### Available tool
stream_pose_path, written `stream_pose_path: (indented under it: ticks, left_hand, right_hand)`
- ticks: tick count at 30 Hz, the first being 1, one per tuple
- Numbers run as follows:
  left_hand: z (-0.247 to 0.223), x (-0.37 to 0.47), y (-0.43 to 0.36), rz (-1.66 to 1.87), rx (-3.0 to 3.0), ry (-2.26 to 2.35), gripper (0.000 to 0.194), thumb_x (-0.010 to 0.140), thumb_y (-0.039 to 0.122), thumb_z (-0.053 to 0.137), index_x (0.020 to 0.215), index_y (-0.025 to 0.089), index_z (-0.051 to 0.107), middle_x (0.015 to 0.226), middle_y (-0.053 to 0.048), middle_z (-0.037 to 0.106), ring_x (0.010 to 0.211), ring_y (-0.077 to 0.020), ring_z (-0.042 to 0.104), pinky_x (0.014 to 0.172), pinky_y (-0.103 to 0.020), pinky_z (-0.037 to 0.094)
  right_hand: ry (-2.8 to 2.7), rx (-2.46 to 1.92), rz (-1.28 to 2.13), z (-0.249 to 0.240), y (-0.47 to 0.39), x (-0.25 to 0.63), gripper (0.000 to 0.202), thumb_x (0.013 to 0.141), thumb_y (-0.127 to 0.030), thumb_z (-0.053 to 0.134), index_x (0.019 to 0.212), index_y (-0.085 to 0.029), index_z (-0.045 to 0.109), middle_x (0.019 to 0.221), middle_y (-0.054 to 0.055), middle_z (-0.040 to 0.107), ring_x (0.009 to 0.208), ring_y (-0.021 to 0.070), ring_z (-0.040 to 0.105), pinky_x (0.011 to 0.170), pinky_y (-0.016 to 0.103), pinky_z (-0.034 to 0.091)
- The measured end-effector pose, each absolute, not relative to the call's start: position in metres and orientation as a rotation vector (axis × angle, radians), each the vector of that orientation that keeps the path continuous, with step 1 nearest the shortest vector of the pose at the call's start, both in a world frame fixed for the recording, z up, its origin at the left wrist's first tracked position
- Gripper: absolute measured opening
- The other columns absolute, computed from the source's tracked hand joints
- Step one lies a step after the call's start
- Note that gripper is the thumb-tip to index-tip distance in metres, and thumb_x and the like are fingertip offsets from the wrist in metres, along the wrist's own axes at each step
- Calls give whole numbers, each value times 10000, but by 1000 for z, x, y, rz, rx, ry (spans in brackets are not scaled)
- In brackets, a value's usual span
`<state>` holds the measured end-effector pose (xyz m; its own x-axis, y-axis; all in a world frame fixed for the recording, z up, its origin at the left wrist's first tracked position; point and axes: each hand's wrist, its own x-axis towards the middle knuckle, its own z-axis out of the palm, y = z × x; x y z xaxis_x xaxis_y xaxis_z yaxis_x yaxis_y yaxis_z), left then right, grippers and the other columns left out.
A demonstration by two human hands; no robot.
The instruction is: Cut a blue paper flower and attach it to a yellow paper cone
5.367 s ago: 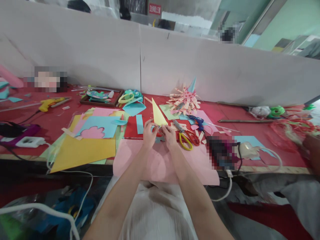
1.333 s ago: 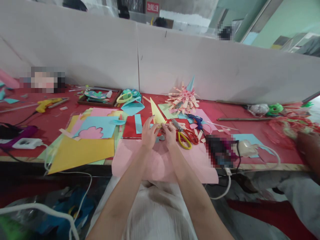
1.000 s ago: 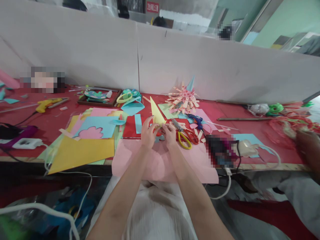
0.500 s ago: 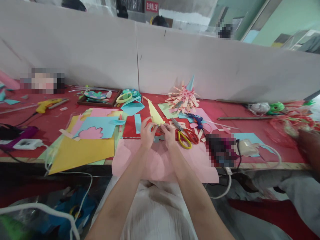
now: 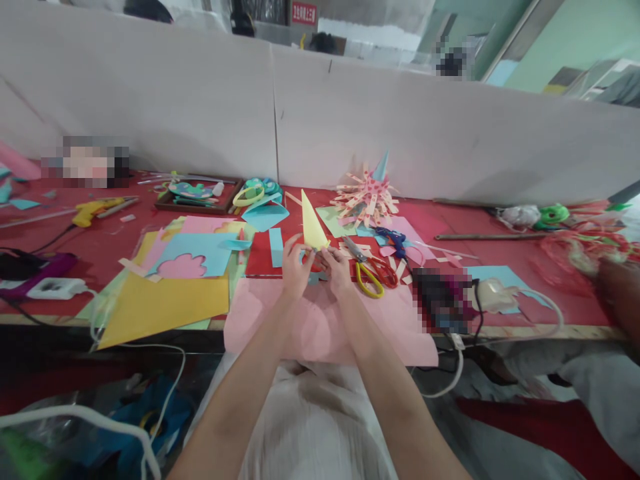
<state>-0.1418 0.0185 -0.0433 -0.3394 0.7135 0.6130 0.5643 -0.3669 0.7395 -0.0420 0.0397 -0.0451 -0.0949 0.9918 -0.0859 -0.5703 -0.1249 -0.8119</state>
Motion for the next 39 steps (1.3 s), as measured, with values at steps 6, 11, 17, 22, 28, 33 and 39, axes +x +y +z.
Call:
stream_pose_path:
  ticks: [6,11,17,22,28,33,39]
  left_hand:
    - [-43,-142,18,1816,1722,1677,90,810,279,572,761,209,543,1158,-82,557,1140,-209,507,981,-395,414]
    - [-42,-141,17,1809,1714,1664,95,803,273,581,759,207,528,1161,-87,548,1139,-209,503,977,-385,405]
    - [-42,-141,17,1837,1632,1648,161,783,289,606,782,210,465,1119,-93,557,1115,-212,517,951,-369,403]
    - [-42,-139,18,1857,1551,1587,215,779,337,609,883,215,465,1123,-91,556,1096,-197,526,919,-347,425]
    - [-41,-138,17,1796,1496,1559,371,793,360,589,1112,215,468,1175,-107,554,1123,-207,520,954,-374,414]
    - [-46,-138,21,1782,1498,1455,444,795,398,583,1187,230,460,1225,-110,549,1129,-213,535,971,-395,415]
    - [-44,-136,24,1733,1362,1226,492,817,506,514,1228,242,453,1235,-106,566,1139,-217,550,934,-369,466]
  right_hand:
    - [-700,-781,1570,-45,41,-43,345,488,-309,802,684,-191,543,647,-48,655,614,97,628,539,188,494]
    - [-736,-806,1541,-45,41,-43,362,486,-319,800,679,-197,519,607,-57,644,586,102,627,558,208,508]
    - [-768,-797,1541,-44,41,-42,367,504,-336,788,687,-206,498,626,-48,656,617,145,659,609,268,534]
    - [-773,-755,1567,-42,40,-41,350,514,-322,782,690,-208,501,651,-42,667,640,152,668,630,278,540]
    - [-752,-741,1609,-46,42,-40,357,501,-315,791,689,-210,506,683,-39,678,677,154,676,655,281,542]
    - [-758,-786,1585,-49,44,-40,356,501,-327,792,694,-212,517,686,-36,682,692,160,678,664,290,549]
    - [-709,-780,1610,-45,41,-38,385,460,-331,817,691,-208,534,644,-36,669,629,152,667,680,305,561]
